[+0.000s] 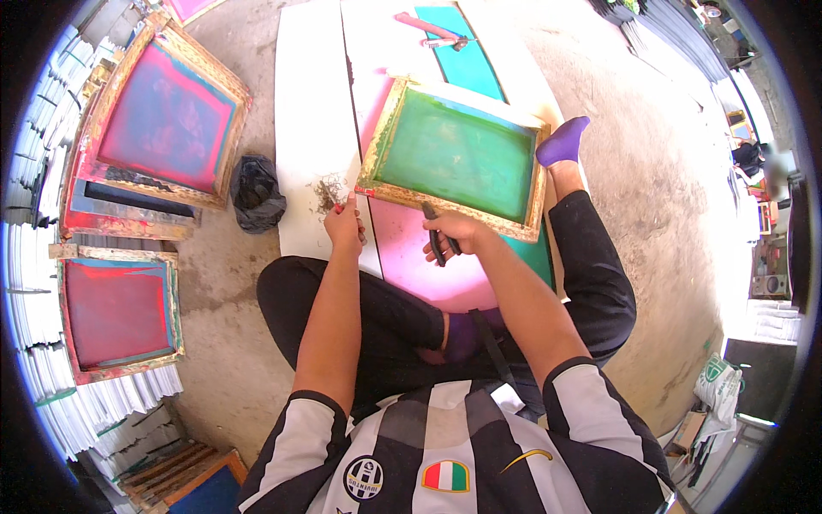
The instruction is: The person sits on the floor and uses a small tool to scrape or clean the edges of a green screen printing frame. They repeatedly work along the frame's border, removing debris and placing it into a nearby black bag.
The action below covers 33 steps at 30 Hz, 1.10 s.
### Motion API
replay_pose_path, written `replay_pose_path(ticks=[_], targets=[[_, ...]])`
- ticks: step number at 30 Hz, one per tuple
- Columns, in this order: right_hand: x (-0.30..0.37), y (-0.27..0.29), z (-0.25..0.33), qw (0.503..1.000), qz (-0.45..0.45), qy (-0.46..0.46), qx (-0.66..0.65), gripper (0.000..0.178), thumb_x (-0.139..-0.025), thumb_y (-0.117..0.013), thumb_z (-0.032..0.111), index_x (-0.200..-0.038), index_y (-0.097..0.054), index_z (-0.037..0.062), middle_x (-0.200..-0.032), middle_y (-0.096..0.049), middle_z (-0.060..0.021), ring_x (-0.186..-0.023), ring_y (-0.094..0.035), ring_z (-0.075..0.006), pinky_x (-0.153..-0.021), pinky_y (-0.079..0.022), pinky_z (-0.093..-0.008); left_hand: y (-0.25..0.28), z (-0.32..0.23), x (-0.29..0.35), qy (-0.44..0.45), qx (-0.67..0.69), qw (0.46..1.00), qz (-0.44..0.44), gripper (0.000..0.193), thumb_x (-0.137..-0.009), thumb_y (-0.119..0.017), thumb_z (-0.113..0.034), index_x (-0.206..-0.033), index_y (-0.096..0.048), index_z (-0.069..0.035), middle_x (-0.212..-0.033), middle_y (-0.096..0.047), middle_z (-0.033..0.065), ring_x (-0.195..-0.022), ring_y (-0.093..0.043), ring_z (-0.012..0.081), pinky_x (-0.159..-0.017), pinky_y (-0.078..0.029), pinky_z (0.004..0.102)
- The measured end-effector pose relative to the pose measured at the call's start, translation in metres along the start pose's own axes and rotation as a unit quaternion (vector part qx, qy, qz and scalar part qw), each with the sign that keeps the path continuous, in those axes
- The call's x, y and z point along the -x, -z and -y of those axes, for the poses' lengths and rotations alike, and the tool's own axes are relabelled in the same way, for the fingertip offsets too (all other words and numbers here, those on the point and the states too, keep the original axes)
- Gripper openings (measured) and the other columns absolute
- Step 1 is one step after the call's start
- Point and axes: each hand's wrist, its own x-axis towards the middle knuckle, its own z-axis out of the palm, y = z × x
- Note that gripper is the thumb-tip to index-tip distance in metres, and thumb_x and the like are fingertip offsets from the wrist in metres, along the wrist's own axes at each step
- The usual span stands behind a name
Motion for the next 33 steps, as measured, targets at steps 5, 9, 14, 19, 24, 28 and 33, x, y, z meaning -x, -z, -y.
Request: replay_pose_path(ticks=[5, 9, 14, 19, 24, 28, 33], targets=[[-0.006, 0.027, 0.014, 0.999, 0.006, -0.035, 0.019, 0.045, -0.098, -0.054, 0.028, -0.115, -0.044, -0.0127, -0.099, -0.064, -0.0360, -0.082, -0.069, -0.0458, -0.070, -0.059, -0.0582, -0.009, 0.002, 0.001, -0.025, 0.022, 0.999, -0.012, 0.038, -0.088, -0.074, -0.038, -0.078, -0.047, -0.012, -0.057, -0.042, -0.0019, -0.037, -0.037, 0.0105, -0.032, -0.020, 0.0285], [-0.011, 0.030, 0.022, 0.997, 0.007, -0.063, 0.040, 0.044, -0.098, -0.054, 0.027, -0.115, -0.044, -0.0120, -0.099, -0.064, -0.0367, -0.082, -0.070, -0.0459, -0.070, -0.060, -0.0579, -0.006, 0.000, -0.002, 0.003, 0.027, 1.000, 0.000, 0.039, -0.089, -0.073, -0.036, -0.079, -0.048, -0.008, -0.062, -0.049, 0.0006, -0.038, -0.042, 0.0107, -0.031, -0.024, 0.0281], [-0.015, 0.036, 0.029, 0.995, 0.009, -0.089, 0.055, 0.045, -0.097, -0.056, 0.027, -0.120, -0.045, -0.0102, -0.103, -0.063, -0.0368, -0.082, -0.070, -0.0433, -0.071, -0.060, -0.0549, -0.011, -0.003, -0.001, -0.004, 0.036, 0.999, -0.009, 0.039, -0.090, -0.073, -0.036, -0.079, -0.049, -0.008, -0.061, -0.048, 0.0003, -0.038, -0.042, 0.0102, -0.031, -0.024, 0.0275], [-0.011, 0.036, 0.047, 0.985, 0.007, -0.134, 0.106, 0.040, -0.096, -0.059, 0.027, -0.116, -0.055, -0.0070, -0.104, -0.066, -0.0328, -0.082, -0.072, -0.0372, -0.067, -0.061, -0.0479, -0.010, -0.004, -0.003, 0.005, 0.025, 1.000, -0.012, 0.038, -0.089, -0.073, -0.037, -0.079, -0.048, -0.011, -0.060, -0.045, -0.0011, -0.038, -0.040, 0.0098, -0.032, -0.023, 0.0271], [-0.020, 0.035, 0.038, 0.985, -0.030, -0.103, 0.138, 0.036, -0.090, -0.061, 0.019, -0.114, -0.052, -0.0069, -0.084, -0.066, -0.0277, -0.064, -0.068, -0.0343, -0.052, -0.056, -0.0503, -0.015, 0.000, -0.008, -0.003, 0.027, 1.000, -0.002, 0.041, -0.089, -0.073, -0.037, -0.077, -0.049, -0.007, -0.060, -0.049, 0.0011, -0.039, -0.041, 0.0102, -0.032, -0.025, 0.0273], [-0.023, -0.010, 0.010, 0.987, -0.138, -0.026, 0.076, 0.029, -0.084, -0.060, 0.011, -0.105, -0.054, -0.0080, -0.069, -0.061, -0.0191, -0.051, -0.062, -0.0286, -0.041, -0.049, -0.0469, -0.013, 0.004, -0.013, -0.054, 0.014, 0.998, -0.040, 0.043, -0.088, -0.074, -0.038, -0.076, -0.050, -0.005, -0.061, -0.050, 0.0025, -0.040, -0.041, 0.0119, -0.036, -0.030, 0.0297], [-0.029, -0.041, -0.009, 0.957, -0.268, 0.099, 0.046, 0.014, -0.082, -0.051, 0.007, -0.081, -0.052, -0.0075, -0.061, -0.057, -0.0170, -0.045, -0.059, -0.0264, -0.035, -0.045, -0.0413, 0.000, 0.022, -0.049, -0.171, -0.133, 0.954, -0.205, 0.043, -0.088, -0.074, -0.032, -0.068, -0.051, -0.003, -0.064, -0.056, 0.0064, -0.044, -0.048, 0.0178, -0.042, -0.041, 0.0352]])
